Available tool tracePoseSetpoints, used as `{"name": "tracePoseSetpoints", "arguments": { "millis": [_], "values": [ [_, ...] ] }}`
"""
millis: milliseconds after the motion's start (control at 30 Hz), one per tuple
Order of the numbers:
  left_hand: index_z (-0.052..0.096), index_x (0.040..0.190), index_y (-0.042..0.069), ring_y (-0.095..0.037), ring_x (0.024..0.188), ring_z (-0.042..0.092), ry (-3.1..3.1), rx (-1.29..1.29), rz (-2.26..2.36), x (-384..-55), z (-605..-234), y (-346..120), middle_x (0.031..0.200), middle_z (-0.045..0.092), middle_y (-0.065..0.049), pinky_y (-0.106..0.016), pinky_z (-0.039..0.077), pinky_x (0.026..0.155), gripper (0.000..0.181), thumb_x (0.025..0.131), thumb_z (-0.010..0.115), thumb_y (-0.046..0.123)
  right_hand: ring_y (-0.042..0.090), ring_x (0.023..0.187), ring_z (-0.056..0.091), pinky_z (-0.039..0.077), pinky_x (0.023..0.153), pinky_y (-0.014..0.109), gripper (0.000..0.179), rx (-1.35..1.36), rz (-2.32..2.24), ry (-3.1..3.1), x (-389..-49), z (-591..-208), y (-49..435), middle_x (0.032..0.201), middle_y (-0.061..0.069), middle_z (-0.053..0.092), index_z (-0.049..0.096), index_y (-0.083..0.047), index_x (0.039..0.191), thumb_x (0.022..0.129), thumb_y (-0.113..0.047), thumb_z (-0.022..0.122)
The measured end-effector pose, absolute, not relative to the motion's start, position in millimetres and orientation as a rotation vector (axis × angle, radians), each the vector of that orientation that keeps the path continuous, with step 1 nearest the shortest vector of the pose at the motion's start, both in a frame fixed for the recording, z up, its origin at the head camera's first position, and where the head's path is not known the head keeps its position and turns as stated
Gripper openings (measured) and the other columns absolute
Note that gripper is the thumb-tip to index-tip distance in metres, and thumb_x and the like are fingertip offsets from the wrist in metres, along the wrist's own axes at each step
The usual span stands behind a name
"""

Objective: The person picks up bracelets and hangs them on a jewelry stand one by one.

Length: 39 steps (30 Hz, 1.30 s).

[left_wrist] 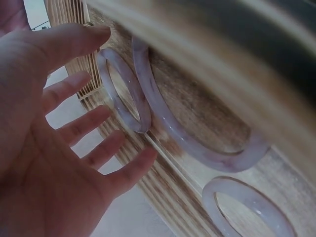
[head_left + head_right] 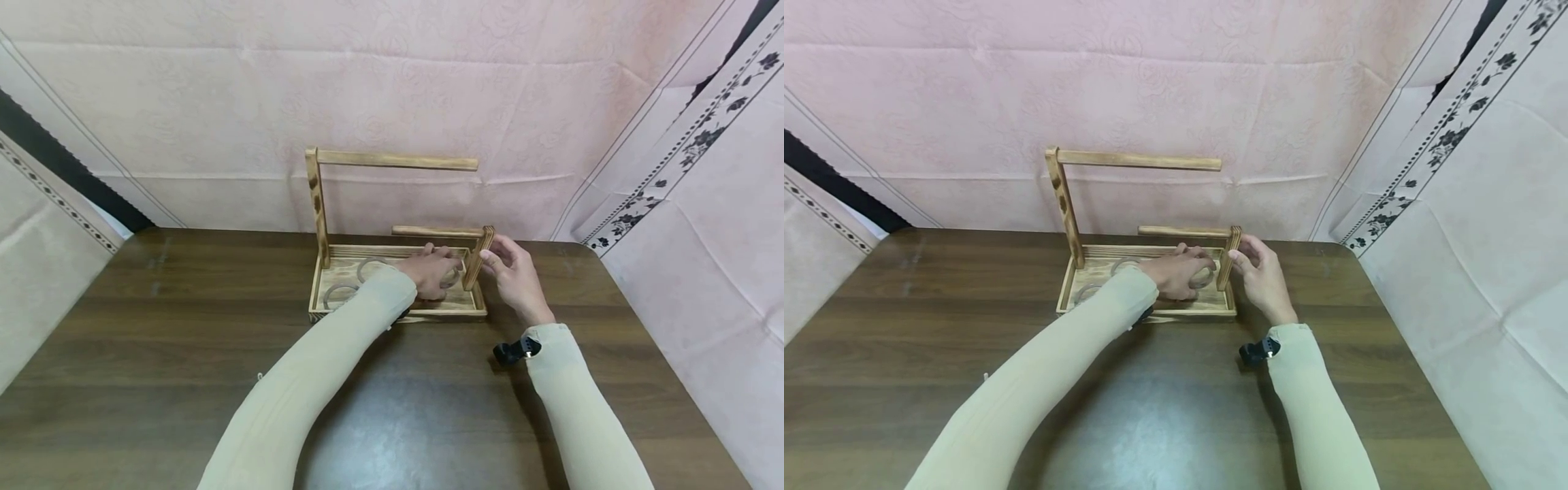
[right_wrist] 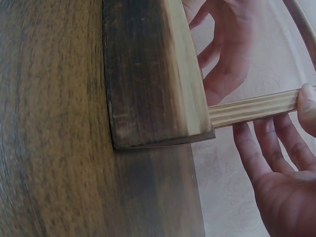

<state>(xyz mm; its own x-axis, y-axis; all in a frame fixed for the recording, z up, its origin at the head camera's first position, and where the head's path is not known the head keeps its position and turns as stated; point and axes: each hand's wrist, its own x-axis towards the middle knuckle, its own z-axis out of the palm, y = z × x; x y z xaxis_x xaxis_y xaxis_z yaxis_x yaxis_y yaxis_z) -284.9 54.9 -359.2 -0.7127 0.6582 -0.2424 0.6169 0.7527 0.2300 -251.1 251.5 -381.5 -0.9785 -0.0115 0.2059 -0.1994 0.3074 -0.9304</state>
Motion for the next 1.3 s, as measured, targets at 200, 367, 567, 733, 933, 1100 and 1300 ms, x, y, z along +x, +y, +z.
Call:
{"name": "tracePoseSetpoints", "arguments": {
  "millis": [200,367,567,733,933,1100,1300],
  "values": [
    [0.041,0.155,0.028,-0.027,0.136,0.031,2.647,0.999,0.177,-286.7,-361.7,55.0,0.164,0.029,-0.002,-0.04,0.048,0.112,0.068,0.094,0.072,0.027,0.006,0.109,0.063,0.06,0.099,0.028,0.039,0.203,1.745,-2.41,-251.8,-381.1,251.4,0.129,0.019,0.06,0.053,0.001,0.139,0.104,-0.016,0.058],
    [0.047,0.149,0.029,-0.025,0.129,0.032,2.64,1.02,0.183,-290.3,-367.2,56.9,0.156,0.037,0.001,-0.036,0.047,0.109,0.061,0.094,0.073,0.024,0.008,0.109,0.063,0.06,0.096,0.025,0.039,0.207,1.738,-2.421,-252.5,-381.8,251.9,0.134,0.024,0.059,0.053,0.001,0.139,0.104,-0.016,0.058],
    [0.06,0.13,0.027,-0.025,0.124,0.035,2.63,1.052,0.19,-290.4,-368.7,56.5,0.139,0.045,0.001,-0.035,0.045,0.104,0.041,0.093,0.07,0.013,0.008,0.109,0.063,0.06,0.093,0.019,0.038,0.213,1.766,-2.408,-252.6,-383.7,251.9,0.135,0.025,0.059,0.054,0.0,0.139,0.104,-0.014,0.058],
    [0.061,0.128,0.027,-0.026,0.125,0.039,2.614,1.053,0.237,-289.7,-368.0,55.9,0.134,0.044,-0.001,-0.037,0.046,0.106,0.028,0.101,0.062,0.018,0.008,0.109,0.063,0.06,0.093,0.019,0.038,0.211,1.764,-2.404,-252.3,-382.3,251.1,0.135,0.025,0.059,0.054,0.0,0.139,0.104,-0.014,0.058],
    [0.062,0.131,0.024,-0.026,0.123,0.043,2.605,1.089,0.281,-284.7,-360.9,52.5,0.133,0.046,-0.003,-0.038,0.045,0.109,0.028,0.104,0.059,0.02,0.009,0.11,0.063,0.059,0.095,0.02,0.039,0.211,1.754,-2.411,-252.0,-379.5,251.5,0.135,0.026,0.058,0.053,0.001,0.14,0.104,-0.014,0.057],
    [0.062,0.13,0.025,-0.027,0.125,0.043,2.603,1.077,0.292,-282.1,-356.7,50.9,0.134,0.046,-0.003,-0.038,0.048,0.108,0.033,0.1,0.061,0.011,0.007,0.109,0.063,0.059,0.096,0.021,0.039,0.201,1.744,-2.417,-251.5,-379.0,252.1,0.134,0.023,0.059,0.054,0.0,0.14,0.104,-0.015,0.058],
    [0.062,0.128,0.025,-0.029,0.132,0.042,2.591,1.083,0.269,-281.9,-357.3,50.1,0.137,0.048,-0.002,-0.038,0.047,0.11,0.027,0.104,0.057,0.014,0.006,0.108,0.063,0.06,0.097,0.026,0.04,0.198,1.737,-2.427,-251.3,-381.0,252.5,0.135,0.025,0.059,0.054,0.0,0.14,0.104,-0.017,0.058]
  ]
}}
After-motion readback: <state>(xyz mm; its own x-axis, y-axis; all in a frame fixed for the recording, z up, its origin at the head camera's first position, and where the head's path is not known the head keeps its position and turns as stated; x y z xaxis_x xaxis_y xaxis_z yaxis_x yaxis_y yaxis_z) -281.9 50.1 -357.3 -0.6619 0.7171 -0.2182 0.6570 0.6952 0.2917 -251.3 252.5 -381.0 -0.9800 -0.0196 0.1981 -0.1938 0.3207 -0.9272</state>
